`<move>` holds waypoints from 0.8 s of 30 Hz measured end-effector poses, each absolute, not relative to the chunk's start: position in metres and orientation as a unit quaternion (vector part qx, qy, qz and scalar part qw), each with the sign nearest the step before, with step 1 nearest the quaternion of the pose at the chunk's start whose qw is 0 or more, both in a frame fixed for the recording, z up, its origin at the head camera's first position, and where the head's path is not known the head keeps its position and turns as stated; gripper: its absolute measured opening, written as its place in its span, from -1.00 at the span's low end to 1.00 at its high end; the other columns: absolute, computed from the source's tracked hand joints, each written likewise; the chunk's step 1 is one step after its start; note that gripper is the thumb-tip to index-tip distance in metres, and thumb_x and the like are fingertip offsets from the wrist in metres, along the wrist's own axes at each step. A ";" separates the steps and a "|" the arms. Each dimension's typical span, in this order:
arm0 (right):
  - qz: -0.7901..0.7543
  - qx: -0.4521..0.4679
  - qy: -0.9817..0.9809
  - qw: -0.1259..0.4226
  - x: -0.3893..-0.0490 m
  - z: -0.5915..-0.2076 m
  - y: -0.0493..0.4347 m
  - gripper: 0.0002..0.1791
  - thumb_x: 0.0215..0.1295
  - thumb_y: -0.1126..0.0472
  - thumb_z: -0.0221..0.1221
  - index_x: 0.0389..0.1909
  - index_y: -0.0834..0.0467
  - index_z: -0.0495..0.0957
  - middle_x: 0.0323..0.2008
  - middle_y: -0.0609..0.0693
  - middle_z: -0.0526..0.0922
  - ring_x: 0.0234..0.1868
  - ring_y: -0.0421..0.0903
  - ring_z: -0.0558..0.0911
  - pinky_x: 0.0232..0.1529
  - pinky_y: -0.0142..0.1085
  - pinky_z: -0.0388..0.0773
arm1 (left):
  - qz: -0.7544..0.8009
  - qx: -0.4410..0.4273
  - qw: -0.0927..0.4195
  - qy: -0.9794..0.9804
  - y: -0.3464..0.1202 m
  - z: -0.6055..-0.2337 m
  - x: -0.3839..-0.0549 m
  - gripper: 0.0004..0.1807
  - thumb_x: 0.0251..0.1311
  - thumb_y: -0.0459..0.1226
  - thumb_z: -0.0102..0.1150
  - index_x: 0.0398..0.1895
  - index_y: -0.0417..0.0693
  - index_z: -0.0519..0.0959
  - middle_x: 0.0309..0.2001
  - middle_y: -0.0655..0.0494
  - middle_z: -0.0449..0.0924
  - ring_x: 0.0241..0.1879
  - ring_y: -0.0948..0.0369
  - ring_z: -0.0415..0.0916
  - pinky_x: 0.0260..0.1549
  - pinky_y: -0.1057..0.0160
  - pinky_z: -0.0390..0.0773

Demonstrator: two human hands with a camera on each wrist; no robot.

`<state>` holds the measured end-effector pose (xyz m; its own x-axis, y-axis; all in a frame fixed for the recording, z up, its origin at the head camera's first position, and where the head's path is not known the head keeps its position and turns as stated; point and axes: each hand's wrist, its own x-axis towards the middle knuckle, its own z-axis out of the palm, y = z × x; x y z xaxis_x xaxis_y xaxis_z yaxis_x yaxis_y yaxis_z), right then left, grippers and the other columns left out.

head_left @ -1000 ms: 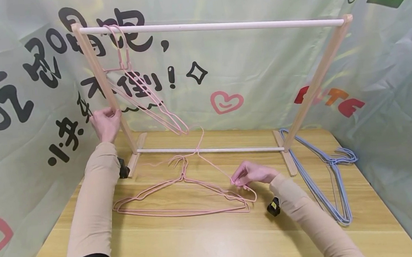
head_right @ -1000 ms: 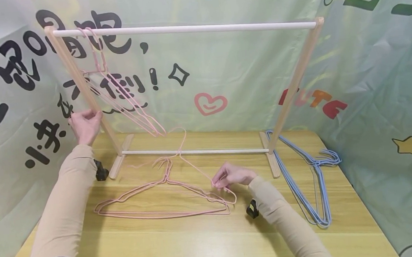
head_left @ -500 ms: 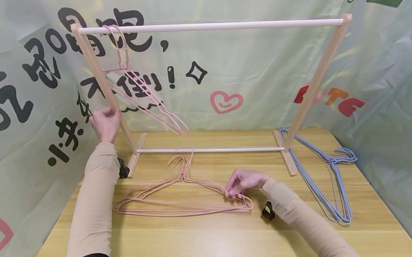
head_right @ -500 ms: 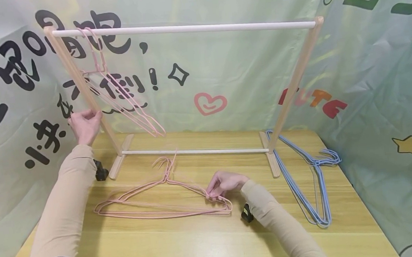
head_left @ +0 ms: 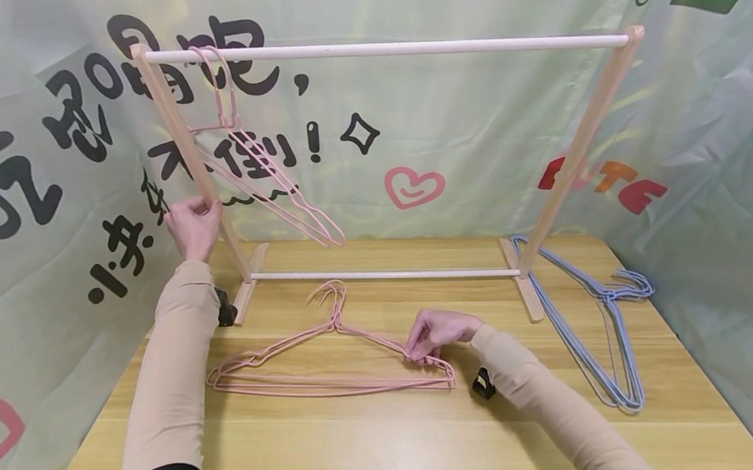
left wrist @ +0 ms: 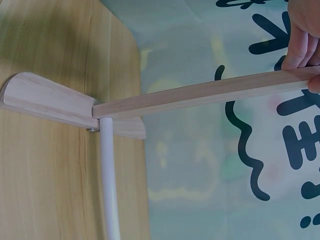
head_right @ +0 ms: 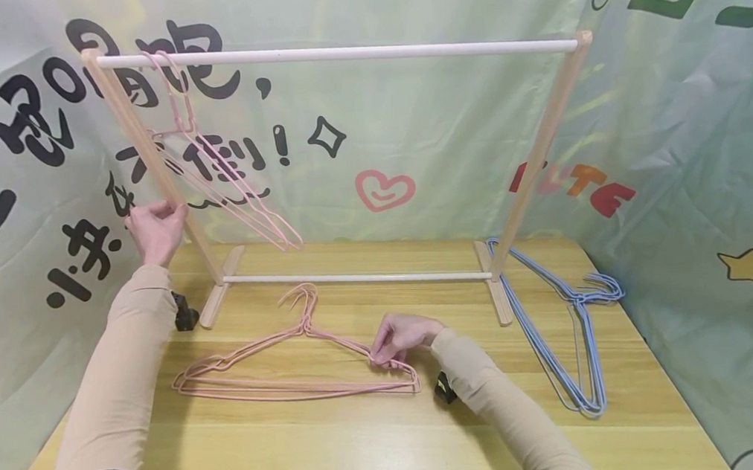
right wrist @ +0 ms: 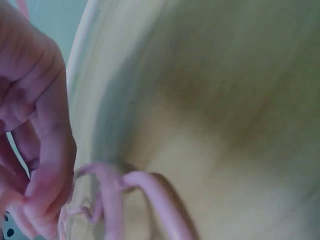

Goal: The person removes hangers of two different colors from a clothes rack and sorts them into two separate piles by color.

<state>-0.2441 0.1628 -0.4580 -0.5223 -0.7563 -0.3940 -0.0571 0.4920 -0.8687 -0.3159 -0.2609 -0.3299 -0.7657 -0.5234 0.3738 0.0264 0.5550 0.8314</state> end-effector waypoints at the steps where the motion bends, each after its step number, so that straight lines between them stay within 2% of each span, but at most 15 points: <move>1: -0.419 -0.267 0.770 0.401 -0.244 -0.456 0.162 -0.74 0.20 0.42 0.29 -0.10 0.45 0.65 -0.33 0.23 0.80 -0.53 -0.29 0.64 -0.53 -0.47 0.56 | -0.446 0.150 0.310 -0.826 -0.261 -0.330 -0.316 -0.67 0.25 -0.21 0.21 -0.04 -0.22 0.73 -0.03 -0.24 0.73 0.07 -0.09 0.63 0.22 0.04 0.46; 7: -0.400 -0.285 0.792 0.364 -0.242 -0.450 0.160 -0.78 0.17 0.39 0.34 -0.17 0.42 0.69 -0.33 0.23 0.80 -0.60 -0.29 0.57 -0.59 -0.47 0.51 | -0.444 0.151 0.315 -0.825 -0.260 -0.330 -0.316 -0.68 0.24 -0.21 0.22 -0.06 -0.21 0.74 -0.05 -0.25 0.74 0.05 -0.09 0.62 0.21 0.03 0.44; 12: -0.400 -0.304 0.803 0.320 -0.246 -0.446 0.157 -0.79 0.20 0.37 0.31 -0.16 0.38 0.70 -0.29 0.23 0.80 -0.62 -0.24 0.51 -0.58 -0.40 0.52 | -0.447 0.151 0.309 -0.826 -0.261 -0.330 -0.316 -0.68 0.25 -0.21 0.23 -0.05 -0.20 0.73 -0.04 -0.24 0.73 0.06 -0.08 0.62 0.23 0.04 0.44; 15: -0.417 -0.302 0.809 0.284 -0.251 -0.436 0.153 -0.74 0.26 0.37 0.26 -0.08 0.43 0.66 -0.20 0.34 0.76 -0.51 -0.02 0.64 -0.42 -0.25 0.66 | -0.454 0.156 0.298 -0.825 -0.261 -0.329 -0.317 -0.67 0.25 -0.20 0.23 -0.02 -0.20 0.72 -0.01 -0.24 0.72 0.13 -0.08 0.53 0.29 0.06 0.35; 17: -0.436 -0.295 0.811 0.256 -0.256 -0.424 0.147 -0.70 0.30 0.37 0.22 -0.01 0.46 0.61 -0.11 0.41 0.73 -0.34 0.20 0.71 -0.25 -0.15 0.71 | -0.457 0.158 0.294 -0.824 -0.261 -0.328 -0.317 -0.67 0.26 -0.20 0.24 -0.01 -0.19 0.72 0.01 -0.24 0.72 0.16 -0.08 0.49 0.32 0.06 0.32; 19: -0.456 -0.282 0.814 0.222 -0.262 -0.410 0.138 -0.67 0.34 0.36 0.20 0.05 0.46 0.59 -0.04 0.42 0.70 -0.14 0.31 0.71 -0.09 -0.12 0.71 | -0.462 0.160 0.286 -0.824 -0.262 -0.328 -0.317 -0.67 0.26 -0.20 0.24 0.01 -0.18 0.71 0.04 -0.24 0.71 0.20 -0.06 0.41 0.34 0.04 0.24; 21: -0.482 -0.276 0.810 0.185 -0.270 -0.393 0.125 -0.65 0.36 0.37 0.18 0.10 0.47 0.55 0.02 0.41 0.69 -0.05 0.28 0.71 0.01 -0.14 0.69 | -0.464 0.161 0.280 -0.825 -0.262 -0.328 -0.316 -0.67 0.27 -0.20 0.23 0.02 -0.17 0.71 0.05 -0.24 0.70 0.22 -0.05 0.39 0.36 0.03 0.21; 24: -0.531 -0.260 0.796 0.133 -0.280 -0.367 0.102 -0.64 0.40 0.35 0.14 0.14 0.45 0.54 0.02 0.36 0.70 -0.10 0.04 0.74 0.09 -0.20 0.66 | -0.467 0.163 0.273 -0.825 -0.262 -0.328 -0.316 -0.66 0.27 -0.19 0.23 0.03 -0.16 0.70 0.06 -0.23 0.70 0.23 -0.05 0.36 0.37 0.02 0.19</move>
